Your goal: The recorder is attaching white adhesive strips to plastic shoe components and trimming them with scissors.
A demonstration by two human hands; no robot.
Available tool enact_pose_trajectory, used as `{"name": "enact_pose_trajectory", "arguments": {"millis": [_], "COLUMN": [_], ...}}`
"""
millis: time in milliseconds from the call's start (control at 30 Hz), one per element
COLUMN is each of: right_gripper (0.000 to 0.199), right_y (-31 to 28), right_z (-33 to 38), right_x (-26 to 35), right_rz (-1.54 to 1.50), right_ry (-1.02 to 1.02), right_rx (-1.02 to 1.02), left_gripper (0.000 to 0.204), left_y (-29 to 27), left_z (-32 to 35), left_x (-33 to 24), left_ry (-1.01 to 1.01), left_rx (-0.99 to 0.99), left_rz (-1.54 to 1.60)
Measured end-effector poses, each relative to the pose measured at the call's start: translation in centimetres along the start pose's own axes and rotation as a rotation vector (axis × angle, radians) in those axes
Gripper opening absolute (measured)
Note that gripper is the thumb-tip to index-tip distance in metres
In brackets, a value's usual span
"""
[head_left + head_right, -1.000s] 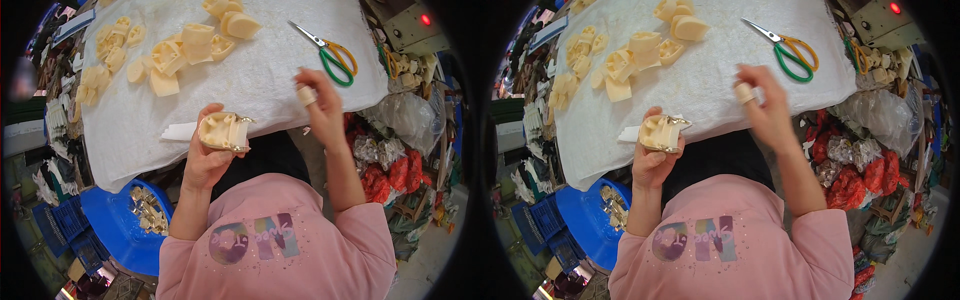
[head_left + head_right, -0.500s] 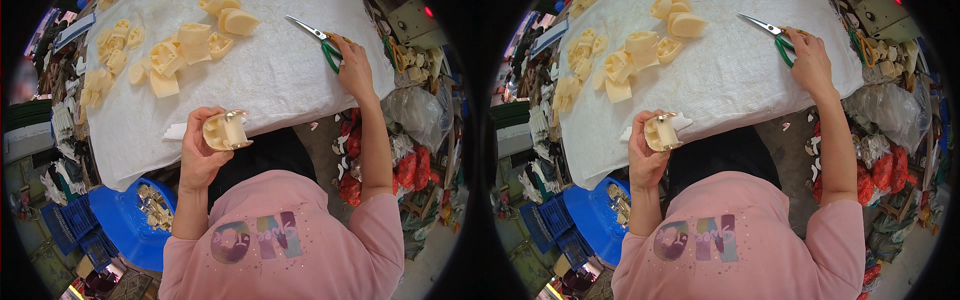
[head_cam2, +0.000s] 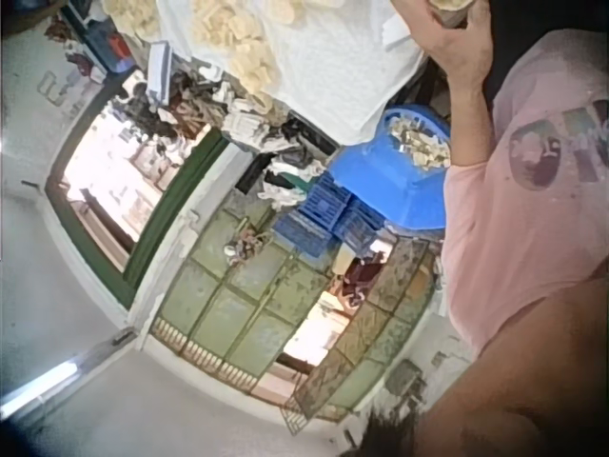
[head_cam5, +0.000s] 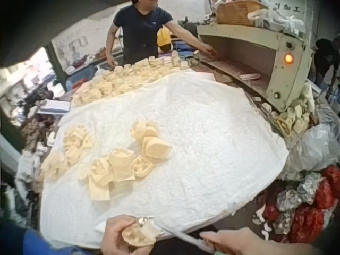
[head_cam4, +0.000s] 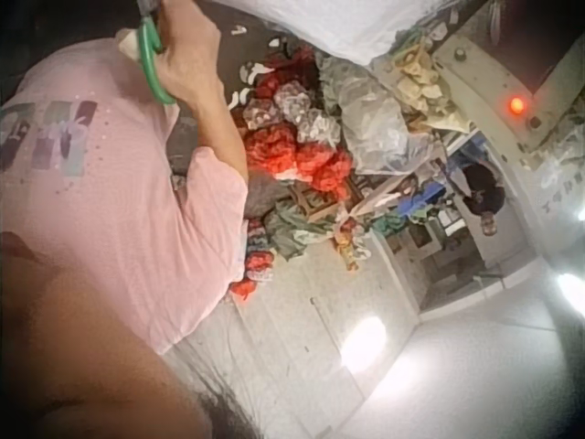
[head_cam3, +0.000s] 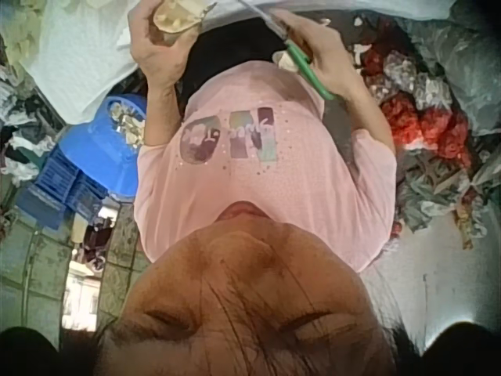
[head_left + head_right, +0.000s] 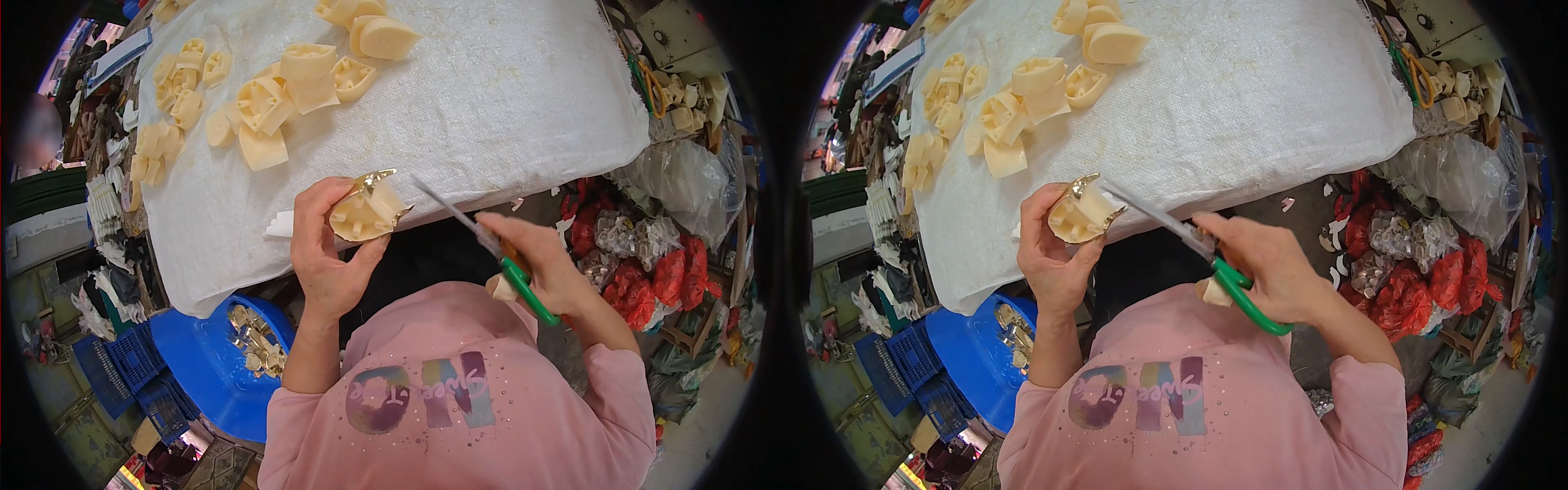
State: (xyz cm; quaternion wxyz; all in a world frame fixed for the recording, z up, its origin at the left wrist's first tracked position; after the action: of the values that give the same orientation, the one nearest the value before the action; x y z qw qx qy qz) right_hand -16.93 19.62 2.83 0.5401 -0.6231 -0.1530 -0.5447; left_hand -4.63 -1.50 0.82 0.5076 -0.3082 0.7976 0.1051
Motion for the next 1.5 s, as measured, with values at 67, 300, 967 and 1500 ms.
{"name": "enact_pose_trajectory", "arguments": {"millis": [67, 300, 967, 1500], "right_gripper": [0.067, 0.063, 0.051, 0.068], "right_y": [0.7, 2.0, 3.2, -2.7], "right_z": [0.2, -0.1, 0.4, 0.4], "right_x": [-0.1, -0.8, -1.0, -2.9], "right_rz": [-0.04, -0.058, -0.101, -0.613], "right_ry": [0.052, 0.135, 0.108, 0.274], "right_rx": [0.078, 0.176, 0.152, -0.431], "left_gripper": [0.056, 0.054, 0.056, 0.059], "left_y": [0.3, 1.0, 1.5, 1.4], "left_z": [0.1, -0.1, 0.8, -0.8], "left_x": [-0.2, -0.8, -0.5, 0.7], "left_ry": [0.034, 0.148, 0.057, -0.033], "left_rx": [0.008, 0.042, 0.097, 0.142], "left_rz": [-0.074, -0.274, -0.194, -0.056]}}
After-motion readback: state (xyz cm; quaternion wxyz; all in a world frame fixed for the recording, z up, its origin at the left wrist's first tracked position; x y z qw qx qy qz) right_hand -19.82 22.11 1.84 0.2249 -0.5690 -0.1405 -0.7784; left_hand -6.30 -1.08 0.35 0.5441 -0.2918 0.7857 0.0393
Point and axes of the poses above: each hand's wrist, its own z-axis away from the middle knuckle, its own y-axis out of the palm, x = y × z, the point moved 3 cm from there along -z, towards the middle knuckle, and after that the axes turned 11 degrees about y, right-handed, at the moved point
